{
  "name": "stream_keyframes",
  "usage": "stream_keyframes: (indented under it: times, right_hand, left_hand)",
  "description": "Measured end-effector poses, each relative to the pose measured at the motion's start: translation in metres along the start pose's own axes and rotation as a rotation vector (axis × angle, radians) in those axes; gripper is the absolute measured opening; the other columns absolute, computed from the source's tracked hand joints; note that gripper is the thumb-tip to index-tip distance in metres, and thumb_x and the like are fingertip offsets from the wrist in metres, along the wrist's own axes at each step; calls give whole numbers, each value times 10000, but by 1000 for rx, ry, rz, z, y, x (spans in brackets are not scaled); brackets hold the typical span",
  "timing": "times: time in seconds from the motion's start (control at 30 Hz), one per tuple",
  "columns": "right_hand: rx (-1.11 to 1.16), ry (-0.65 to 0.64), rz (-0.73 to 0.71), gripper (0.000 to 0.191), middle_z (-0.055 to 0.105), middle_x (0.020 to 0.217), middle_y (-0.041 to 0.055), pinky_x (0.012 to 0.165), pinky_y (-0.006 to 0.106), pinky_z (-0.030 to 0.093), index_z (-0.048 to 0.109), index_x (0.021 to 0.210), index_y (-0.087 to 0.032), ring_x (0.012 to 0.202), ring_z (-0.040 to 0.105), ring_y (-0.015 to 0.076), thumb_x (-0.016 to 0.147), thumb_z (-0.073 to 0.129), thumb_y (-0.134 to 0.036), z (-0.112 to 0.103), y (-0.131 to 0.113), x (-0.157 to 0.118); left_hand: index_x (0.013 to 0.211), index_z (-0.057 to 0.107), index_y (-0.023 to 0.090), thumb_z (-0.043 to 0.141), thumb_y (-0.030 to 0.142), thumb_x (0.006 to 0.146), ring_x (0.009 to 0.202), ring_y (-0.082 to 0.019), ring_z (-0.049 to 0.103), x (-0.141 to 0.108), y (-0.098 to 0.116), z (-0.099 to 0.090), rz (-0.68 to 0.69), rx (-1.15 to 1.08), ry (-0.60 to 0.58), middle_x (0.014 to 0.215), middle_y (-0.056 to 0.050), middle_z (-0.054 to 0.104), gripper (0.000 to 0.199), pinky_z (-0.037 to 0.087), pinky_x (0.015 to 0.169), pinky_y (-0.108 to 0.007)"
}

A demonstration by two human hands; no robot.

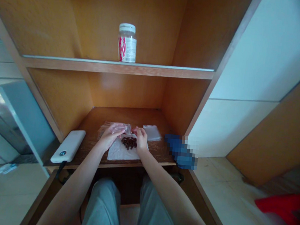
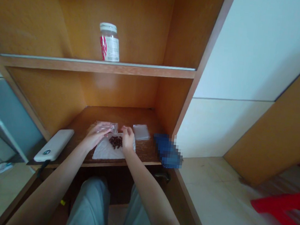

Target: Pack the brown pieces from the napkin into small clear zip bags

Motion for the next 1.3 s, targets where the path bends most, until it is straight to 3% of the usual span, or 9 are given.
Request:
stream_keyframes:
  times: [0.1,0.27,0.43,0.53,0.7,0.83,1.0,1.13,1.3]
  right_hand:
    - [86,42,69,194,622,819,38,771,308,431,591,645,-197,816,570,172,727,518,-358,-1,-8,-5]
    - [163,-22,11,94,631,864,25,826,297,408,614,640,-196,876,556,165,654,604,-288,7,-26,-8]
    - [234,4,51,107,630,730,2,723,294,446,598,673,-188,709,577,147,642,618,-288,5,-24,-9]
    - [251,56,13,121,619,698,-3,710,301,454,574,690,-183,672,583,144,645,618,-287,1,-26,-8]
    - [189,80,-34,169,594,679,3,648,284,450,560,717,-175,622,559,132,697,581,-341,-2,-24,-4]
    - [75,105,-49,210,572,653,9,625,271,428,556,718,-172,615,530,132,718,560,-382,-7,-23,5]
    - [-66,40,-131,229,580,720,33,669,277,422,558,750,-176,688,528,147,746,528,-403,-11,-35,14]
    - [-115,-28,-178,225,586,727,39,663,276,419,577,767,-174,687,533,152,754,528,-393,-11,-36,11]
    - [-134,-11,-203,214,594,748,43,674,277,416,589,771,-172,704,537,153,751,540,-379,-14,-29,7]
  left_hand:
    - [944,573,158,689,212,634,809,-142,593,0,-3,0,6,-27,-23,983,-64,624,335,436,623,-226]
    - [942,567,165,689,165,629,830,-146,597,2,-9,-1,6,-85,-17,937,-45,633,336,455,674,-239]
    - [1102,500,188,674,166,659,943,-184,593,-3,-9,3,-21,-237,-85,1063,-81,613,477,466,773,-288]
    - [1114,486,169,636,254,713,913,-210,617,-6,-13,-4,-84,-296,-63,1037,-112,632,437,490,738,-312]
    - [1024,543,116,669,243,683,819,-217,650,-9,-20,-20,-85,-169,51,944,-129,669,385,520,648,-286]
    - [1054,528,116,676,255,673,807,-220,655,-13,-21,-19,-94,-105,65,907,-124,680,432,532,656,-303]
    - [1078,504,152,656,311,687,729,-206,666,-14,-21,-17,-105,-66,60,907,-103,681,448,536,632,-320]
    - [916,553,137,629,380,692,666,-206,665,-13,-25,-20,-114,21,105,856,-94,682,338,528,576,-311]
    - [796,548,145,634,396,671,626,-200,656,-13,-27,-22,-104,81,116,761,-71,684,293,514,573,-312]
Point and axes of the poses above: each hand's wrist, its own x-axis towards the middle knuckle, its own z-axis out of the palm, y = z × x, the point moved 7 cm from there along x, towards the middle knuckle
